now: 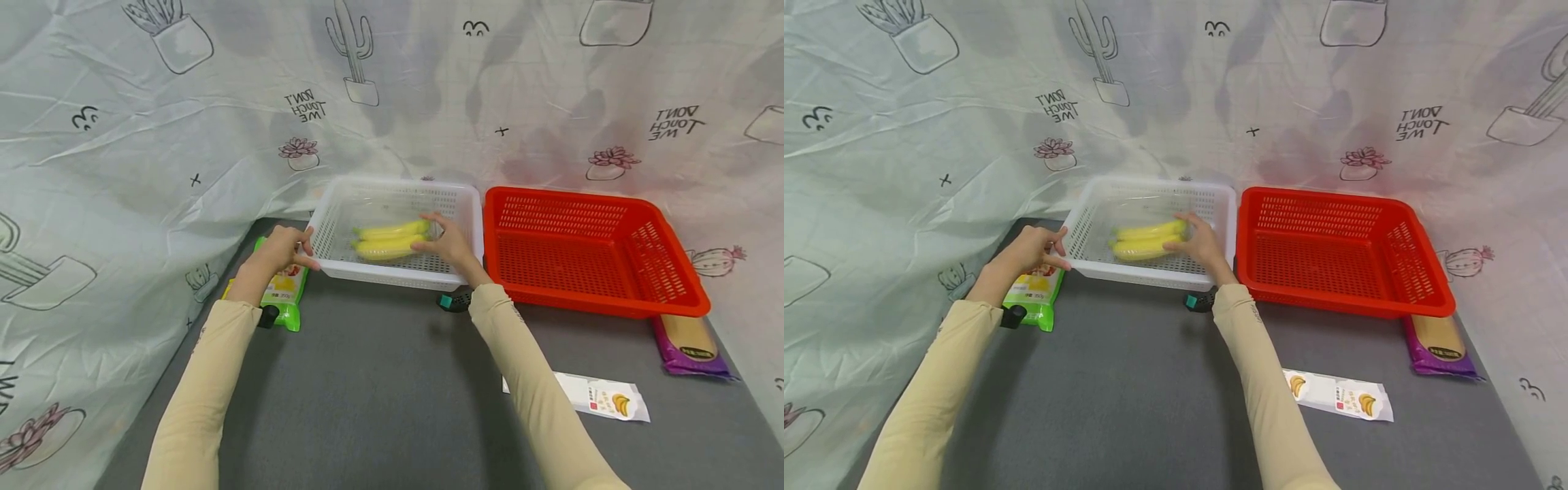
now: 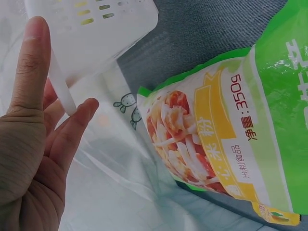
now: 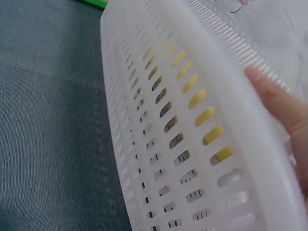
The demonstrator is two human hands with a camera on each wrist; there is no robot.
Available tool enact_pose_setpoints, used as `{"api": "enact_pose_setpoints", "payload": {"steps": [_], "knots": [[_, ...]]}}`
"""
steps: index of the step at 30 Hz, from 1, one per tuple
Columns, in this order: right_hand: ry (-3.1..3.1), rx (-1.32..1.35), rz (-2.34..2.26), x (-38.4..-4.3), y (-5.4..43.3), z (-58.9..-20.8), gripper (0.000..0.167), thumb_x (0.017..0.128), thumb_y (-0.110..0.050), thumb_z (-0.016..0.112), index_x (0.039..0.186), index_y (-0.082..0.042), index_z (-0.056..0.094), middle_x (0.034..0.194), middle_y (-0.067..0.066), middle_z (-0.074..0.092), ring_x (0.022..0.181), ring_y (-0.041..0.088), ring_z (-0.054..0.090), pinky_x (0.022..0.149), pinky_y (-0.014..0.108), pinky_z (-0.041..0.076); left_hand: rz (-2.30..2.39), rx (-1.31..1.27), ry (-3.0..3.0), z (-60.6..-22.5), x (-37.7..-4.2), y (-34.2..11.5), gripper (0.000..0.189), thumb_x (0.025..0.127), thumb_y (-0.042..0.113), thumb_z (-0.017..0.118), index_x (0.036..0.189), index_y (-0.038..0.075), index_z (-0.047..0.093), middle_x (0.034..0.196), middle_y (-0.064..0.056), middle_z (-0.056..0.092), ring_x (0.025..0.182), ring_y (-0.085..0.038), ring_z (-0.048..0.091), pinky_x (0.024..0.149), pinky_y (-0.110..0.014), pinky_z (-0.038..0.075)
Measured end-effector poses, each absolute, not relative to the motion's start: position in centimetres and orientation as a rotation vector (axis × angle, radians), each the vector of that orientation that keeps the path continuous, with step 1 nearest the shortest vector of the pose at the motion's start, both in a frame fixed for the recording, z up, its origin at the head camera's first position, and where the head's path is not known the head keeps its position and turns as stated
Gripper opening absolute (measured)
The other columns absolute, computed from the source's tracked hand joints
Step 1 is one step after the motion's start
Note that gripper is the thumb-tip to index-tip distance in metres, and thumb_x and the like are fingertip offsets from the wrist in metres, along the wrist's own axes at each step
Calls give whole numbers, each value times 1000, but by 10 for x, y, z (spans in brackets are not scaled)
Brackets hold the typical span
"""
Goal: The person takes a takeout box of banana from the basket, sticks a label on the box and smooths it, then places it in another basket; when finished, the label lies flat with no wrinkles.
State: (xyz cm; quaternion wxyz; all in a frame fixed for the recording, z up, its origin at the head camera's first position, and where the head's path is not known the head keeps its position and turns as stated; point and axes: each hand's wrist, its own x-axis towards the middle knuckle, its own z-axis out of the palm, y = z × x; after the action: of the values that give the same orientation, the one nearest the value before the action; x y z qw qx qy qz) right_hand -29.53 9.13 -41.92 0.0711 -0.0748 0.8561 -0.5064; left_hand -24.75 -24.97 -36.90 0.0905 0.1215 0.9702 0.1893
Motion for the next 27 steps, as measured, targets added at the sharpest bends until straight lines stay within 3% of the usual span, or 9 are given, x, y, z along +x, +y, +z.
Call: {"api": "enact_pose_setpoints", "payload": {"steps": [3, 6, 9, 13, 16, 19, 20, 22, 27], "knots": [[2547, -249, -1653, -293, 94, -418, 61, 77, -22, 83, 132, -14, 58, 149, 6, 41, 121, 28, 44, 99, 42, 39, 569, 366, 2889, -370, -248, -249, 29, 73, 25, 82, 83, 2, 68, 137, -27, 47, 50, -17, 42, 54, -30, 36], [2497, -281, -1788, -290, 96, -418, 51, 77, -17, 82, 123, -7, 62, 146, 8, 44, 95, 28, 46, 74, 31, 45, 581, 374, 2893, -371, -248, -248, 30, 73, 26, 83, 83, 2, 68, 133, -28, 50, 50, -16, 43, 54, -29, 36], [2457, -325, -1881, -289, 97, -417, 43, 77, -14, 82, 114, 0, 65, 151, 9, 37, 107, 24, 49, 61, 25, 44, 605, 360, 2884, -370, -247, -248, 30, 72, 25, 82, 84, 1, 68, 141, -23, 43, 50, -16, 39, 53, -29, 35], [2417, -385, -1958, -286, 97, -412, 38, 78, -9, 81, 107, 8, 64, 154, 13, 29, 133, 22, 38, 58, 20, 42, 628, 355, 2883, -367, -246, -248, 29, 73, 22, 82, 84, 0, 68, 145, -21, 37, 49, -16, 36, 53, -29, 35], [2403, -385, -1985, -283, 97, -406, 38, 77, -6, 81, 105, 11, 63, 153, 15, 30, 88, 17, 60, 54, 20, 41, 615, 373, 2889, -367, -246, -247, 29, 74, 23, 82, 84, 1, 67, 123, -27, 58, 51, -17, 39, 54, -30, 35], [2415, -366, -1980, -281, 97, -405, 37, 77, -6, 81, 104, 11, 63, 153, 14, 30, 52, 9, 41, 51, 20, 39, 619, 371, 2880, -368, -248, -247, 29, 75, 25, 81, 86, 2, 66, 94, -29, 62, 48, -16, 42, 53, -30, 35], [2429, -366, -1978, -283, 98, -409, 36, 76, -7, 82, 103, 9, 65, 154, 12, 30, 46, 9, 30, 50, 20, 38, 617, 366, 2875, -368, -247, -247, 29, 75, 25, 81, 86, 2, 66, 98, -29, 63, 49, -16, 41, 53, -29, 35], [2450, -367, -1972, -282, 98, -412, 35, 76, -9, 82, 102, 7, 66, 154, 9, 29, 47, 9, 29, 49, 19, 34, 628, 360, 2874, -369, -247, -248, 29, 75, 25, 81, 86, 2, 66, 109, -31, 61, 46, -15, 41, 51, -29, 35], [2473, -387, -2001, -274, 100, -410, 34, 77, -11, 82, 103, 5, 67, 155, 5, 27, 48, 9, 26, 46, 20, 28, 619, 357, 2893, -371, -247, -248, 29, 74, 25, 81, 86, 3, 67, 70, -16, 57, 46, -15, 39, 50, -29, 35]]}}
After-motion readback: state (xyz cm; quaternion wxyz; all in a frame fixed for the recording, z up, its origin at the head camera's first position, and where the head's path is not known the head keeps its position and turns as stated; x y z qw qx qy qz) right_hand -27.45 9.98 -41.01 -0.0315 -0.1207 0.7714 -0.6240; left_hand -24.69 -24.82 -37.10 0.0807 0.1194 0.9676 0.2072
